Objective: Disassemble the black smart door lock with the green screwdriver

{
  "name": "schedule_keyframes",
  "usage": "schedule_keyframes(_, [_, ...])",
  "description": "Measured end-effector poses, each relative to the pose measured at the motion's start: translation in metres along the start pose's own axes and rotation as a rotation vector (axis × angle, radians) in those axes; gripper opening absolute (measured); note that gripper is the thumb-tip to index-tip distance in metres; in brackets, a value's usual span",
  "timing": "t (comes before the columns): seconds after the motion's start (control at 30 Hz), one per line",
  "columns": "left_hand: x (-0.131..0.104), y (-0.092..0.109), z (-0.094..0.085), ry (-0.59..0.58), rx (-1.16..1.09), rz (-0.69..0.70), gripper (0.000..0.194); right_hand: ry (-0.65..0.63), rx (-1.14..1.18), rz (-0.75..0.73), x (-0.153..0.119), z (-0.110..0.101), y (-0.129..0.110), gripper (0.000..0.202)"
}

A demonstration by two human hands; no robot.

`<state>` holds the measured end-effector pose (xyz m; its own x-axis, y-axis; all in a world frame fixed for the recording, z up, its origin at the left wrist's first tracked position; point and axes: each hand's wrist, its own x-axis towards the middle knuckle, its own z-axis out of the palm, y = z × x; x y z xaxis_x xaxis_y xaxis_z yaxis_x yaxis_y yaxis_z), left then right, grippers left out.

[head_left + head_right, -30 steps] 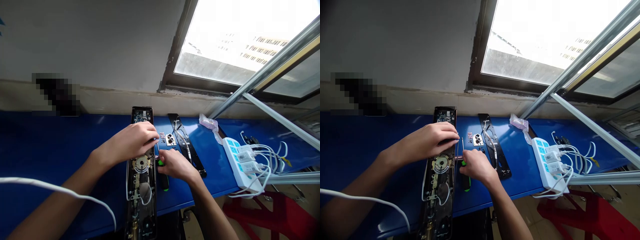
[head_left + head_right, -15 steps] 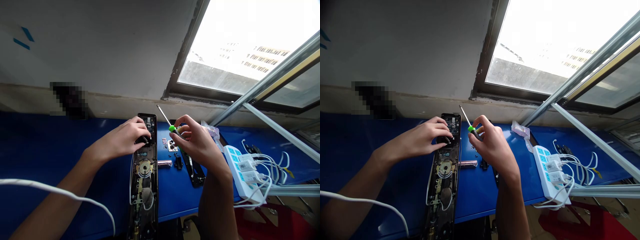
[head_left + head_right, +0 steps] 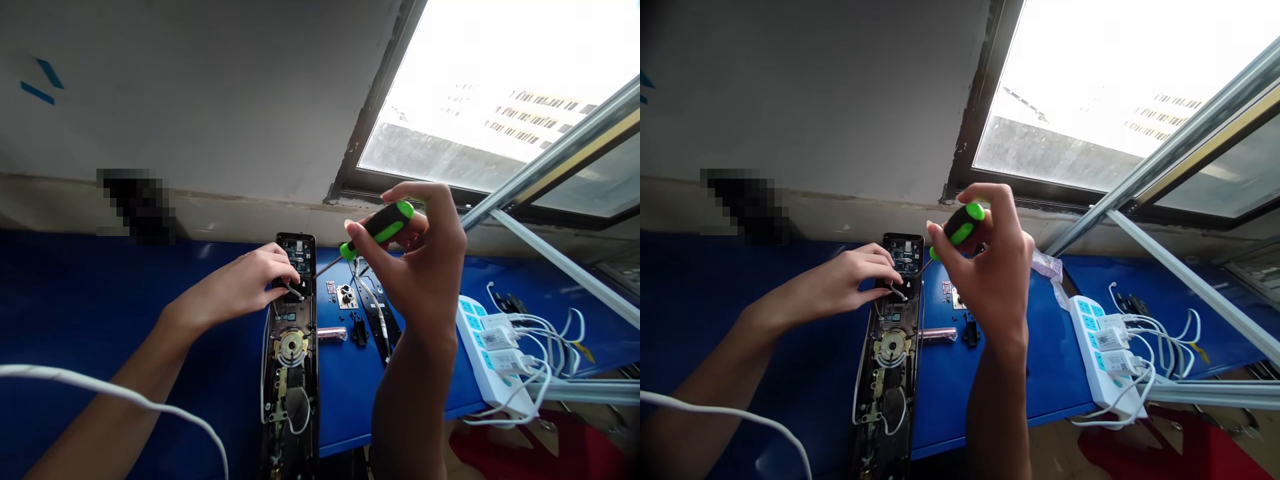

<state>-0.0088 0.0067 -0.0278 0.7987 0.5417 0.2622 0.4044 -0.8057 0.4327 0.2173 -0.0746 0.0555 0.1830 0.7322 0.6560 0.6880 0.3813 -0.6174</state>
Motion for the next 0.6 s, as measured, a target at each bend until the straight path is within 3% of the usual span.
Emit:
schedule_keyframes(0.17, [0.000,-0.001,-0.002,0.082,-0.021,0.010,0.017,-0.081,0.042,-0.124,0.003,0.003,0.000,0.026])
schedule_keyframes(0.3, [0.003,0.002,-0.005,0.226,0.087,-0.115,0.023,-0.160,0.070,-0.184,0.006,0.009,0.006,0.022])
schedule_keyframes(0.47, [0.006,0.002,0.008,0.186,0.065,-0.276,0.046,-0.183,0.041,-0.196,0.008,0.013,0.012,0.020])
schedule_keyframes(0.6, [0.010,0.002,0.020,0.181,0.052,-0.327,0.042,-0.149,0.068,-0.195,0.007,0.012,0.015,0.023])
